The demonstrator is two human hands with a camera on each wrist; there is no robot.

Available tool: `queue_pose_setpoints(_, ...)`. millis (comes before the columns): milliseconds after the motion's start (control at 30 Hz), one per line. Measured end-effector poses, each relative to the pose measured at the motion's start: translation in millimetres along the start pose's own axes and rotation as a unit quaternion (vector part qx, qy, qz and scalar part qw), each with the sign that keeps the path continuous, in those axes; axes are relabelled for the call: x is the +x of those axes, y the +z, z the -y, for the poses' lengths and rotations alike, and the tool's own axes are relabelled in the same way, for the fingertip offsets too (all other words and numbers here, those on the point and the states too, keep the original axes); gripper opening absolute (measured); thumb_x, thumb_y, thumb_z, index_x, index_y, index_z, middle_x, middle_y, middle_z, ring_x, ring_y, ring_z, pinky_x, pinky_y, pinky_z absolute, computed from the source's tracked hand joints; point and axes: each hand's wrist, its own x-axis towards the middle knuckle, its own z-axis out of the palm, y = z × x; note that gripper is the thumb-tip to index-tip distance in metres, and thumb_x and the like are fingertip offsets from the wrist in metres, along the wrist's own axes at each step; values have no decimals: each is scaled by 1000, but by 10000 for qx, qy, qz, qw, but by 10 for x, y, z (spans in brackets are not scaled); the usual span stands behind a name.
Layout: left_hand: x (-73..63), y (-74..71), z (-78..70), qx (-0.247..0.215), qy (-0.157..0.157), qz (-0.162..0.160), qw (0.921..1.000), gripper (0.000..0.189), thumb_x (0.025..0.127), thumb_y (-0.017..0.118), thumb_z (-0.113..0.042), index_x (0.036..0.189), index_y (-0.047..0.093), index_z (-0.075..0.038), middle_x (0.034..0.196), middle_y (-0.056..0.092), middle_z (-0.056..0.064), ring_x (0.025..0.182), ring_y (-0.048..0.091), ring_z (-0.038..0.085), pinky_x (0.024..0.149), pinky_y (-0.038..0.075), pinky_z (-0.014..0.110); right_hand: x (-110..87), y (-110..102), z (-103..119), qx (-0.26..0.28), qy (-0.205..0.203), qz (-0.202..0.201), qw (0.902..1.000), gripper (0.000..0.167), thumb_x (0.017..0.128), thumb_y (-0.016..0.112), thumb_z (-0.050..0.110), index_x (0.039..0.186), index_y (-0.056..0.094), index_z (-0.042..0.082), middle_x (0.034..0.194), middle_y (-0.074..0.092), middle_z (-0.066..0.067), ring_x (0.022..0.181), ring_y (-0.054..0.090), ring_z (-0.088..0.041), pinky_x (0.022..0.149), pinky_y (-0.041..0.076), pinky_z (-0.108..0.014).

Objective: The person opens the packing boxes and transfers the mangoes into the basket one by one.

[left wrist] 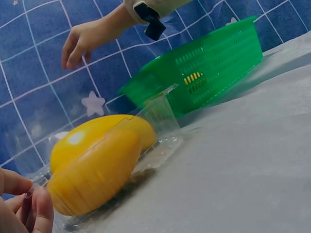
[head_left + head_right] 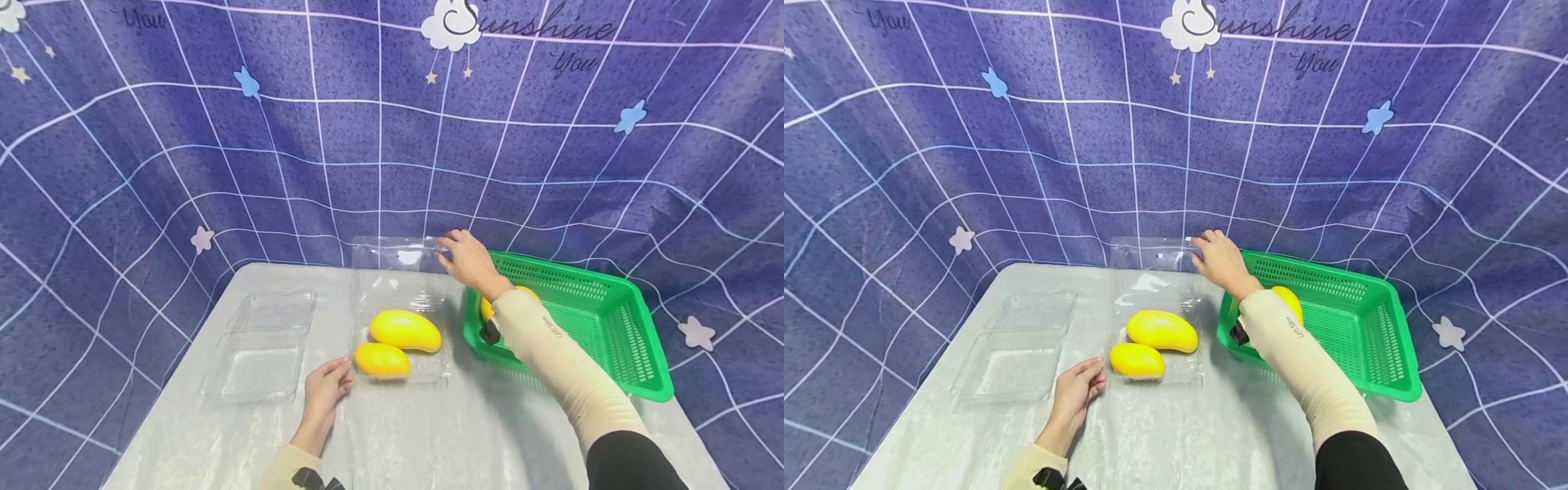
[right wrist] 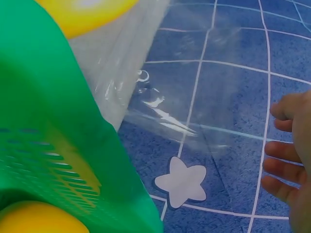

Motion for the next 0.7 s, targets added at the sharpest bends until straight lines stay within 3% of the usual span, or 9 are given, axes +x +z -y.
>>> queue_pose_setpoints(400, 16, -17, 4, -25, -78, 172, 9998, 35, 93, 62, -11, 122, 58, 9, 100, 69, 7, 76, 63, 10, 68, 58, 20, -95, -9, 40, 270, 196, 353, 9988, 34, 93, 63, 23, 122, 66, 5, 135, 58, -20, 126, 53, -36, 108, 44, -48)
queue_pose_setpoints(700, 29, -34, 10, 3, -85, 214, 9997, 35, 93, 62, -10, 123, 58, 8, 104, 69, 9, 76, 63, 9, 69, 58, 21, -189, 36, 124, 533, 143, 431, 9975, 35, 93, 63, 25, 121, 65, 4, 122, 65, -17, 118, 57, -34, 104, 47, -48)
